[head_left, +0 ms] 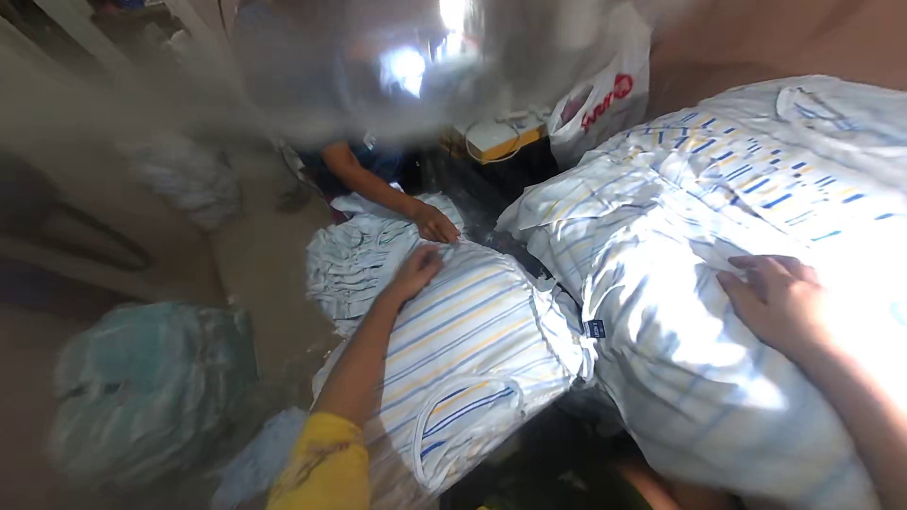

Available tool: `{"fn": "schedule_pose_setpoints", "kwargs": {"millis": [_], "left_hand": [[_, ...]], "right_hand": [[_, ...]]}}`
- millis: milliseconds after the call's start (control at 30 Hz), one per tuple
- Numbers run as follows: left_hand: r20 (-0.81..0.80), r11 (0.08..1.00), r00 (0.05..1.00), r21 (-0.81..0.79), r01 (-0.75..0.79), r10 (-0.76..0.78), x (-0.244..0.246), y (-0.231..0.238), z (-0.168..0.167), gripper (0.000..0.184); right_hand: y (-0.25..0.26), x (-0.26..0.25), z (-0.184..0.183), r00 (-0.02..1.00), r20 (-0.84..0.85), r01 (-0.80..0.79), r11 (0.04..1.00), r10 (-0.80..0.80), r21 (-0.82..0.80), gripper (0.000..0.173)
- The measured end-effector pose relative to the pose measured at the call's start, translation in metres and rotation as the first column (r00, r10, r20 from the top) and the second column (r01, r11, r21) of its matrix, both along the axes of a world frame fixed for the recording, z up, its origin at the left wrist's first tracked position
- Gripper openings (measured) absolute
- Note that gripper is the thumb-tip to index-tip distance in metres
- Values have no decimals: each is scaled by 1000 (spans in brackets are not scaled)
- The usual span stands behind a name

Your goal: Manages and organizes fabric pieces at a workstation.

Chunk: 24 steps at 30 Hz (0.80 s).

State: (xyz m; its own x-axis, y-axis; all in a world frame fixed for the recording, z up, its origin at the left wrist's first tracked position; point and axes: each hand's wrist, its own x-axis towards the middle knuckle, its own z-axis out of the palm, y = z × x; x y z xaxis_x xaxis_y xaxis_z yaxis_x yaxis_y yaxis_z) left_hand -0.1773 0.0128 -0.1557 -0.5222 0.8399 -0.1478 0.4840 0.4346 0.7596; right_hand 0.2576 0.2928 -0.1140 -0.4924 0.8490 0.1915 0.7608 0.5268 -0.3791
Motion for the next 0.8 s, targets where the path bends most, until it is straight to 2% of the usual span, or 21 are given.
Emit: {"fn": "schedule_pose_setpoints", "kwargs": {"millis": [100, 167, 200, 333, 400, 467, 567, 600, 700, 733, 767, 800], "left_hand": [[312, 963, 950, -258, 82, 2, 35, 10, 14, 52], [407, 959, 913, -266, 97, 20, 32, 12, 9, 57], [416, 961, 908, -266, 78, 42, 30, 12, 6, 57], [448, 978, 894, -173, 119, -30, 19, 12, -15, 55], [480, 982, 877, -163, 95, -5, 17, 12, -21, 55], [488, 974, 870, -224, 40, 76, 18, 12, -21, 55], [475, 971, 879, -229, 68, 50, 17, 10, -18, 57], [465, 970, 884, -233, 69, 48, 22, 11, -9, 56], [377, 946, 910, -321, -44, 171, 68, 29, 54, 49], [321, 943, 931, -327, -63, 174, 73, 35, 59, 46], [261, 965, 958, -256, -47, 116, 68, 34, 47, 45], [212, 996, 977, -92, 24, -4, 50, 28, 15, 45]], "right_hand": [[4, 1, -1, 1000, -13, -5, 1000, 5, 7, 50], [0, -1, 3, 1000, -23, -5, 1000, 5, -3, 49], [-3, -2, 5, 1000, -25, -5, 1000, 4, -14, 48], [-4, -3, 4, 999, -34, 4, 1000, -5, -13, 47], [-4, -2, 5, 999, -46, -2, 1000, 1, -13, 46], [-3, -2, 3, 998, -59, -10, 1000, 9, -8, 48], [-2, 0, 2, 998, -59, -8, 1000, 7, -6, 49], [-1, 0, 1, 999, -53, -6, 1000, 6, -3, 51], [2, 2, -3, 997, -72, -30, 999, 33, 38, 52], [1, 1, -2, 996, -84, -34, 998, 38, 48, 49], [-2, -1, 2, 996, -83, -32, 999, 34, 32, 47], [-6, -1, 7, 998, -58, -24, 1000, 23, -11, 46]]}}
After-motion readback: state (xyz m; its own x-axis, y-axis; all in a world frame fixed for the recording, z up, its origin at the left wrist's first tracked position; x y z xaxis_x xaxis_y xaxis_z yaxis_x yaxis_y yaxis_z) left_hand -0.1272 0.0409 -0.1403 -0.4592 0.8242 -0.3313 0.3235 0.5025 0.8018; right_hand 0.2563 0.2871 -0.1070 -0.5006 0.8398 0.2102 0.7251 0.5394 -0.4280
